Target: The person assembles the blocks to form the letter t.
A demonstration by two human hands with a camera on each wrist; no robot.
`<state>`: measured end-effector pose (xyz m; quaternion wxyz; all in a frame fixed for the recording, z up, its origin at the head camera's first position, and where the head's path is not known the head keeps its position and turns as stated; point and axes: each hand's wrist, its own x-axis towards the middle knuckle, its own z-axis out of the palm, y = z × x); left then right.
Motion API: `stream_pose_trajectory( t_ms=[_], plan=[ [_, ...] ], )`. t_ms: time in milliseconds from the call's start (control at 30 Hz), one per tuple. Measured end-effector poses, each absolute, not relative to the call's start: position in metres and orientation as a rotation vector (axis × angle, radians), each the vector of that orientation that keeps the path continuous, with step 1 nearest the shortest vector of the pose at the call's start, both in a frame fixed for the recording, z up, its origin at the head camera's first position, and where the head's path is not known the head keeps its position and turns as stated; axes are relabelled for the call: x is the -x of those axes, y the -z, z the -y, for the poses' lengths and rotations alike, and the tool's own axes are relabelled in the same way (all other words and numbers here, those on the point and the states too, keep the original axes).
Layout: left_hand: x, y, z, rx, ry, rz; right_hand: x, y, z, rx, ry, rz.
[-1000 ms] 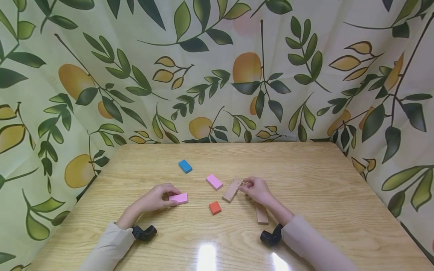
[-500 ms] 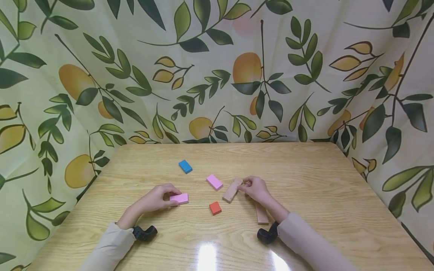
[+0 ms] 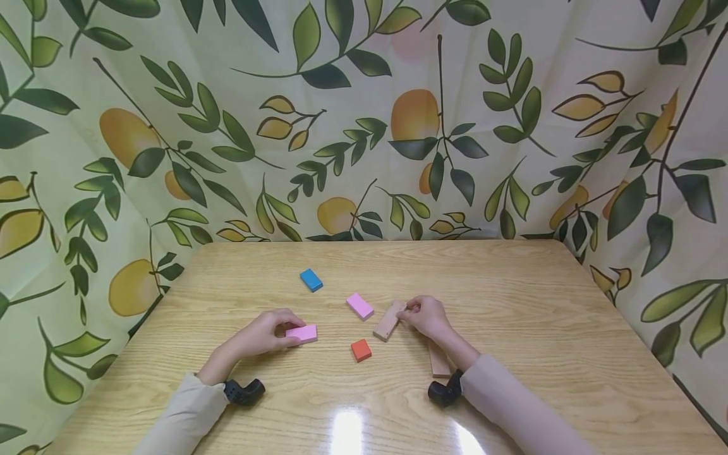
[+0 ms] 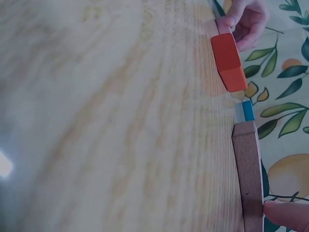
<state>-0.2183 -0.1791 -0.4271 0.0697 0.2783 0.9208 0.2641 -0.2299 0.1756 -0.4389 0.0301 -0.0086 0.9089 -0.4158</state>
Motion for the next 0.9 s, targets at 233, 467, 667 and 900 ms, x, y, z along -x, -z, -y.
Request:
stream_pose_trajectory(
  t_ms=[233, 467, 667, 900],
  plan=[
    [0.218, 0.426, 0.177, -0.841, -0.791, -2.781, 0.232, 0.438, -0.175, 0.020, 1.286, -2.787],
    [0.218, 0.427, 0.173, -0.845, -0.788, -2.773, 0.233, 0.437, -0.174, 0.012, 1.282, -2.783],
    [0.220, 0.428, 0.170, -0.859, -0.782, -2.772, 0.232, 0.435, -0.173, -0.009, 1.304, -2.770],
    [0.221, 0.428, 0.166, -0.879, -0.798, -2.758, 0.232, 0.434, -0.171, -0.050, 1.333, -2.735]
  ],
)
